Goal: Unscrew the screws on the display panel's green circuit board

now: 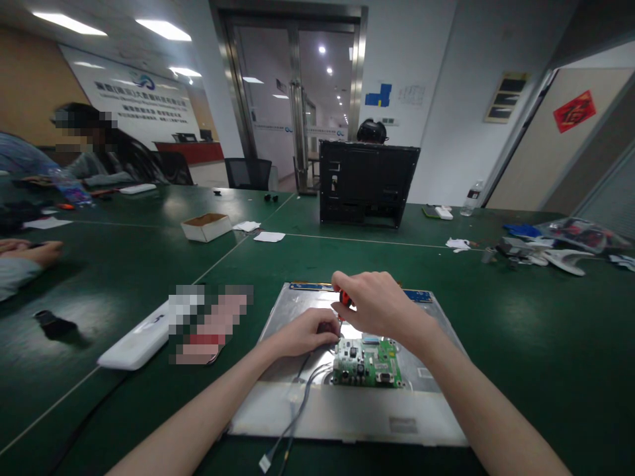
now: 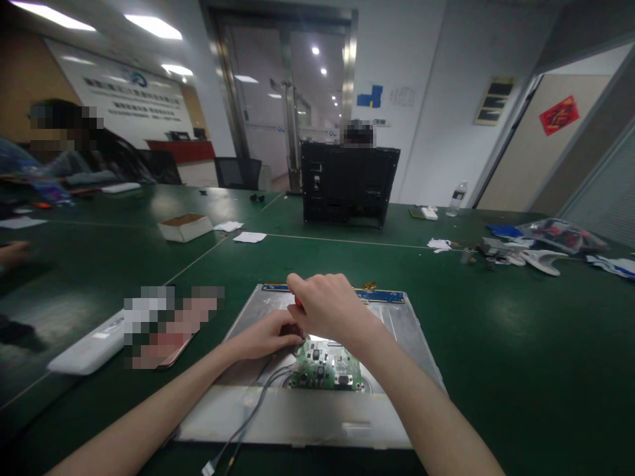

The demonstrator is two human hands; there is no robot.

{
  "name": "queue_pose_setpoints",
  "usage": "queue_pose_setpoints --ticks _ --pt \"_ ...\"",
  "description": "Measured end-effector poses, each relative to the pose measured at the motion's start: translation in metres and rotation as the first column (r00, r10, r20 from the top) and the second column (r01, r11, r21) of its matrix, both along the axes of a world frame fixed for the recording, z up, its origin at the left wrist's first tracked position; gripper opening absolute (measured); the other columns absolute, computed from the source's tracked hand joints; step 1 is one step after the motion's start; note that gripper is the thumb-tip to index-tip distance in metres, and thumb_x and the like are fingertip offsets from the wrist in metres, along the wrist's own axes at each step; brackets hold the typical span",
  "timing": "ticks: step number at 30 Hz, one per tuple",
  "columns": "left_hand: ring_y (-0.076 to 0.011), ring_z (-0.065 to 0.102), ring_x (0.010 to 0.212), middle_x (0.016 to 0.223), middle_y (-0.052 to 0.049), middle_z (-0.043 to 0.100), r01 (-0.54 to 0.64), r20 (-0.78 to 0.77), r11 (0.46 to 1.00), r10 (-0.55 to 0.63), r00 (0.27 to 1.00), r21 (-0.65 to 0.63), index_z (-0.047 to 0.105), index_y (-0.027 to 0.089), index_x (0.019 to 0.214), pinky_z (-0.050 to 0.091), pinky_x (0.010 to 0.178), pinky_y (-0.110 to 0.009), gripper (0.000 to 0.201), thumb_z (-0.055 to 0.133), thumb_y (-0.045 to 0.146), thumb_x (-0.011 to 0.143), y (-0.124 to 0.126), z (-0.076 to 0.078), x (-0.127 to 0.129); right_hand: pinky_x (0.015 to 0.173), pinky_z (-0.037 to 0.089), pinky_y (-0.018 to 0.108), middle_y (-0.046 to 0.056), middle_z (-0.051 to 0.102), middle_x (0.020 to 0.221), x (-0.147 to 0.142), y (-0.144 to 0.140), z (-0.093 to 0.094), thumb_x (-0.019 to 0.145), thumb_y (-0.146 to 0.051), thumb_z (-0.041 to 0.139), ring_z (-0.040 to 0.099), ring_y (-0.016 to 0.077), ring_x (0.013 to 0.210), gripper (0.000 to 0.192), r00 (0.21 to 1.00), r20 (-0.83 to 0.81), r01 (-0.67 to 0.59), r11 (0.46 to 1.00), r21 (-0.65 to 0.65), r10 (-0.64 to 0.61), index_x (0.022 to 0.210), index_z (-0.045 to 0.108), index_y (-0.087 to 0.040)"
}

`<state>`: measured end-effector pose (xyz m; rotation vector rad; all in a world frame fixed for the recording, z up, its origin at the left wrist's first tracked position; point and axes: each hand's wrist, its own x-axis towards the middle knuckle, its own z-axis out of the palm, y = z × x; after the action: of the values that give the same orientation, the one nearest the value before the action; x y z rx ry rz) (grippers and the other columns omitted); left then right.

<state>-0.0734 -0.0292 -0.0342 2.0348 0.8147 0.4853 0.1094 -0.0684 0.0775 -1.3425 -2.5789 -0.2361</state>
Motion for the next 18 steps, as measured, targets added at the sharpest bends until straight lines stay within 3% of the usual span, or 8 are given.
queue_pose_setpoints --ticks 18 --pt "-0.014 0.055 0.068 0.074 0.001 0.061 0.019 0.005 1.0 -0.019 1.0 0.014 0.061 0.016 0.076 0.043 0.064 -0.024 0.003 0.06 0.013 0.077 0.0003 0.0036 0.0 0.048 0.015 0.028 0.002 0.069 0.072 -0.0006 0.0008 0.0005 0.087 -0.036 0.054 0.059 0.0154 0.058 0.017 1.0 0.02 0.015 0.999 0.032 -0.016 0.095 0.055 -0.021"
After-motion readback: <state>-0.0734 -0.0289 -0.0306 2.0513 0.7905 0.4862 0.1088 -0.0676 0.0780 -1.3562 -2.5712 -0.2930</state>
